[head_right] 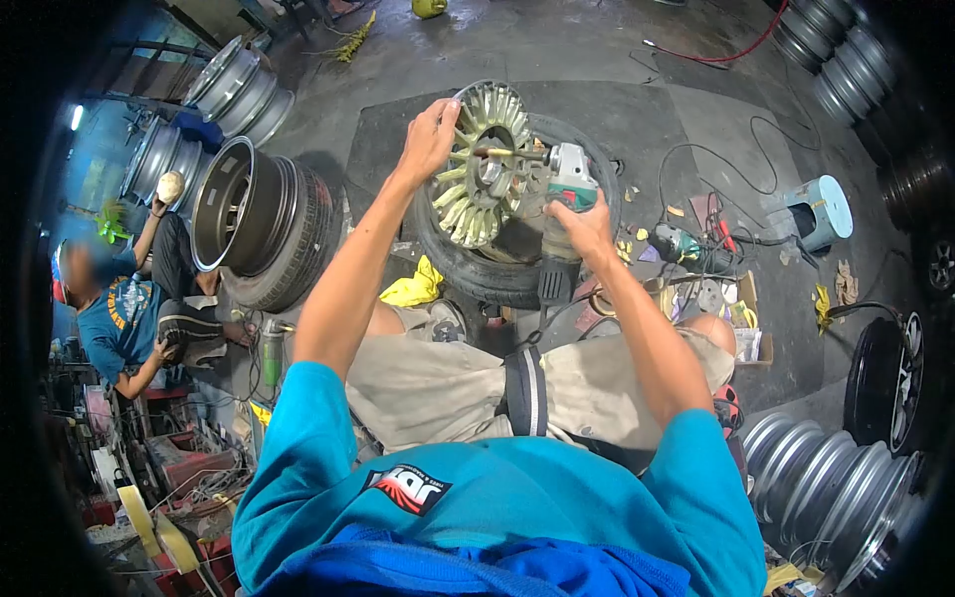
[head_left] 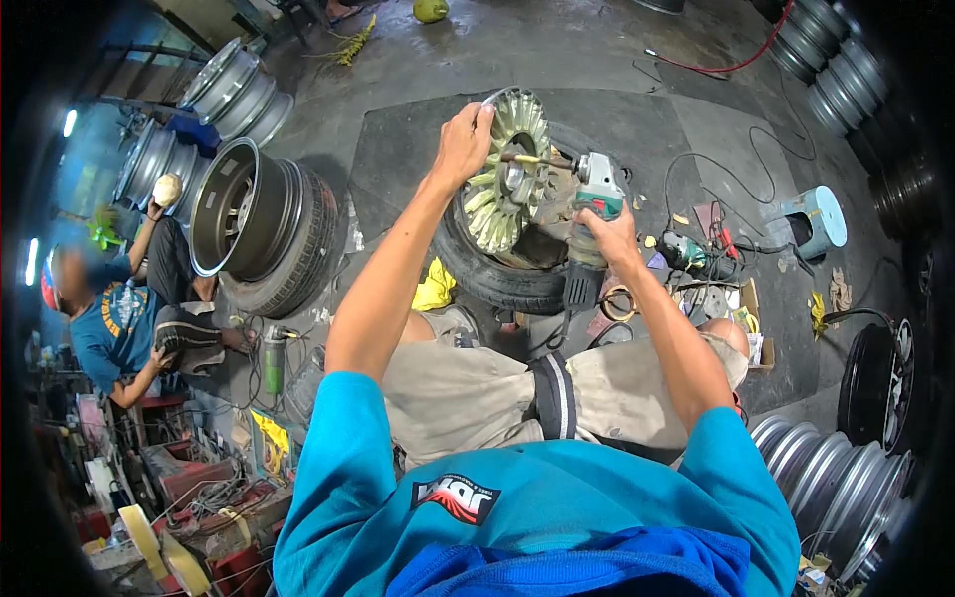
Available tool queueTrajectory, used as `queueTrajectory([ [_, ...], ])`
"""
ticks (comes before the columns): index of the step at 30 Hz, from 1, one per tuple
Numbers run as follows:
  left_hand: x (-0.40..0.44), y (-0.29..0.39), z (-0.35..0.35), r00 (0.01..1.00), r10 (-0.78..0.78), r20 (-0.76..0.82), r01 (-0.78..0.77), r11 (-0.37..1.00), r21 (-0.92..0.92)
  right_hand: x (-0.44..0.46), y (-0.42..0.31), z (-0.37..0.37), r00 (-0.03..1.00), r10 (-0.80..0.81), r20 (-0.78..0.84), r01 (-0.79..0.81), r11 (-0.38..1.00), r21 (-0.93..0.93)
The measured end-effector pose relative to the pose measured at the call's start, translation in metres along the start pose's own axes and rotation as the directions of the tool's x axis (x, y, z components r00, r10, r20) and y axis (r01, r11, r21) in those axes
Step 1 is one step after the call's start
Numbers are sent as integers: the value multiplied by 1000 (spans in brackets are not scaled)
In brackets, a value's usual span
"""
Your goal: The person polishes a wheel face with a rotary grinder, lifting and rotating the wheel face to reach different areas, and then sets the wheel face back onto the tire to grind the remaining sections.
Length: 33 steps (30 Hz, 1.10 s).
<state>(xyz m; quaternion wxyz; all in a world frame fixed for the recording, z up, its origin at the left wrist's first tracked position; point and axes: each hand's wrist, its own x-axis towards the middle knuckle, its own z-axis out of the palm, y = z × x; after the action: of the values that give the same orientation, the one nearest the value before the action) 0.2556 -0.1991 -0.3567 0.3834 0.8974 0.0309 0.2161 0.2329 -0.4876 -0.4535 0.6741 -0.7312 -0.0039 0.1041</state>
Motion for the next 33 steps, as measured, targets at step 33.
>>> queueTrajectory([
  [33, -4, -2, -4, 998, -50, -26, 49, 998, -48, -17, -9, -10, 990, -124, 61, 136, 945, -298],
])
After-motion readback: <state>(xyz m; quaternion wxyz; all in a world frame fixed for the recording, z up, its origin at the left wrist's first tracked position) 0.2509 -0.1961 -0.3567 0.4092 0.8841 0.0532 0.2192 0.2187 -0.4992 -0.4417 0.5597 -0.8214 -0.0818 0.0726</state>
